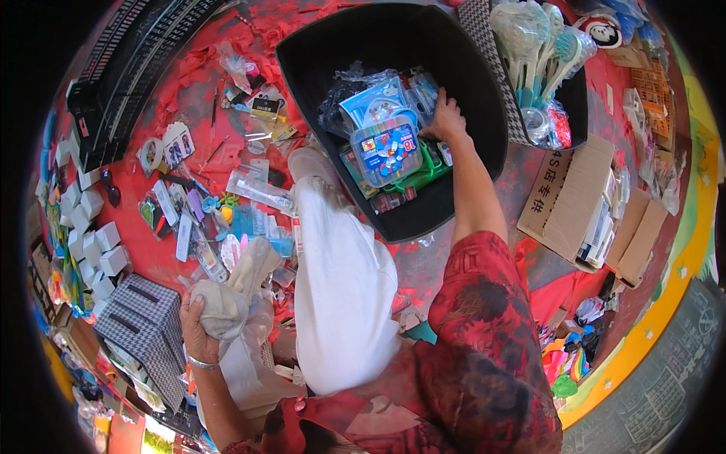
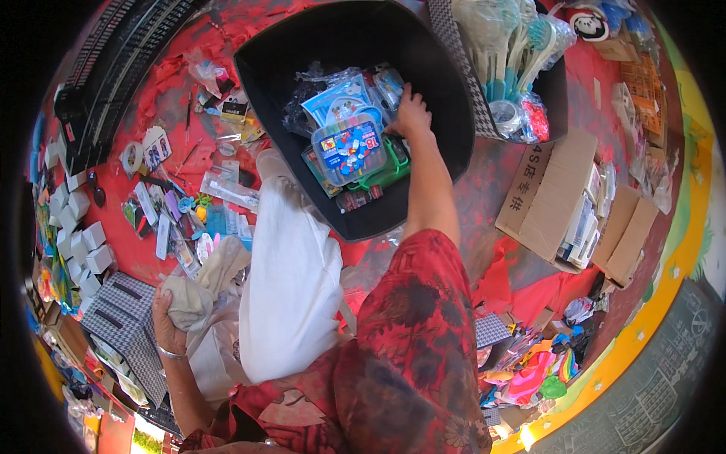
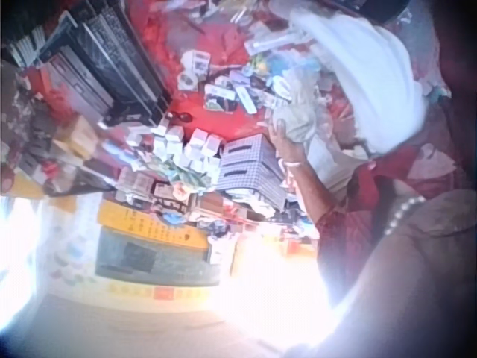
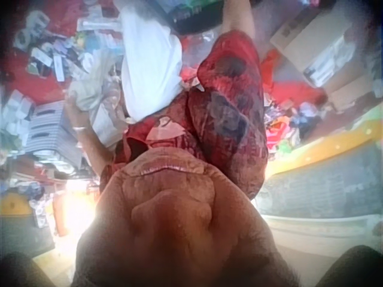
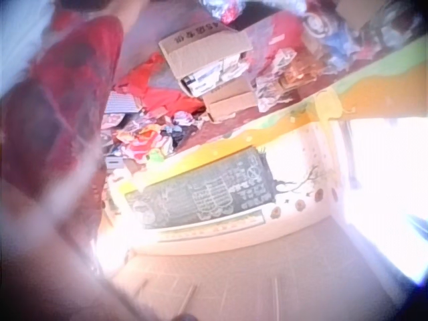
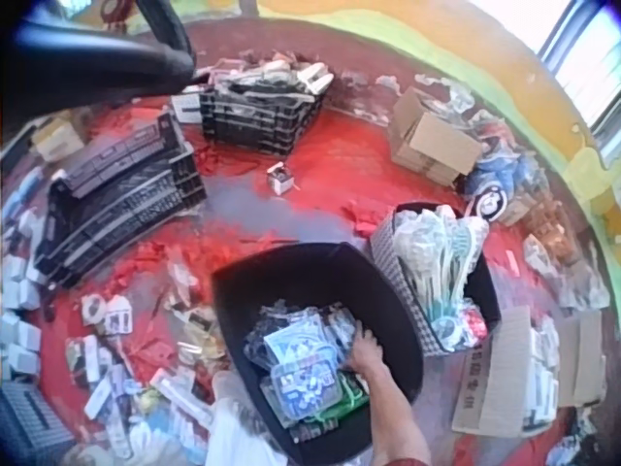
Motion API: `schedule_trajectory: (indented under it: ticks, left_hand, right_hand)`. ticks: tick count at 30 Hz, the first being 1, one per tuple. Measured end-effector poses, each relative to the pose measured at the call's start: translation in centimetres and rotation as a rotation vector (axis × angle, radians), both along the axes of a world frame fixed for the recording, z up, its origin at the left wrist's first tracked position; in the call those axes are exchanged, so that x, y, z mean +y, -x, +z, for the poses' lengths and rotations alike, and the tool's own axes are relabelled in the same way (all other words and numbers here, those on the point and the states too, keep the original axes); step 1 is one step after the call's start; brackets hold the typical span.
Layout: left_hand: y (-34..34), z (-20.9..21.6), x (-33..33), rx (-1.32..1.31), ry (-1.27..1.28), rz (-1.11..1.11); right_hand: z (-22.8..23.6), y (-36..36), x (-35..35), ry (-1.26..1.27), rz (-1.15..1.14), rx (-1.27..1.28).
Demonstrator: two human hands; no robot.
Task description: The person wipes the surface of a plastic container holding colored markers with a cloth, then places it into a black bin. They then pick up a blister pack of black pens and wipe it with the cloth.
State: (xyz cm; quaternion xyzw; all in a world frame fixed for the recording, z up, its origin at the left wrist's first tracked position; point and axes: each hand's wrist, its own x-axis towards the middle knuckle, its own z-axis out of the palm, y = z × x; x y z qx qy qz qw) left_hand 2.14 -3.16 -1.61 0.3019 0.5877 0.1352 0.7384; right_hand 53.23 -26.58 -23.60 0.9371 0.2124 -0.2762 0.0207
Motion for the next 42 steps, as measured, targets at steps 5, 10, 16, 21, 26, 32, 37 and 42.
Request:
schedule_trajectory:
  ticks: [5, 10, 16, 21, 26, 32, 37, 42]
  left_hand:
    - [0.1, 0.6, 0.3, 0.023, -0.023, 0.031]
    - [-0.2, 0.8, 0.4, -0.014, -0.009, 0.028]
    - [0.5, 0.2, 0.1, -0.003, -0.007, -0.006]
    - [1.3, 0.2, 0.1, 0.001, -0.025, 0.002]
    - [1.3, 0.7, 0.2, -0.016, -0.027, 0.002]
    - [1.3, 1.1, 0.1, -0.023, -0.020, -0.012]
    - [1.4, 1.3, 0.1, -0.015, -0.014, 0.009]
    - [1.3, 1.7, 0.0, -0.052, -0.018, 0.002]
  right_hand:
    - [0.0, 1.2, -2.7, -0.180, -0.041, 0.072]
    - [0.0, 1.2, -2.6, -0.100, 0.034, -0.125]
    - [1.1, 0.7, -1.8, -0.098, -0.132, 0.023]
    - [4.0, 2.0, 0.1, 0.041, -0.013, -0.215]
    - [4.7, 6.1, 0.7, -0.333, -0.227, -0.124]
    - [0.2, 8.7, -0.2, -0.236, -0.329, 0.314]
    - [0.0, 8.8, -0.4, -0.340, -0.632, 0.635]
    - [3.4, 9.4, -0.8, -0.640, -0.894, 0.786]
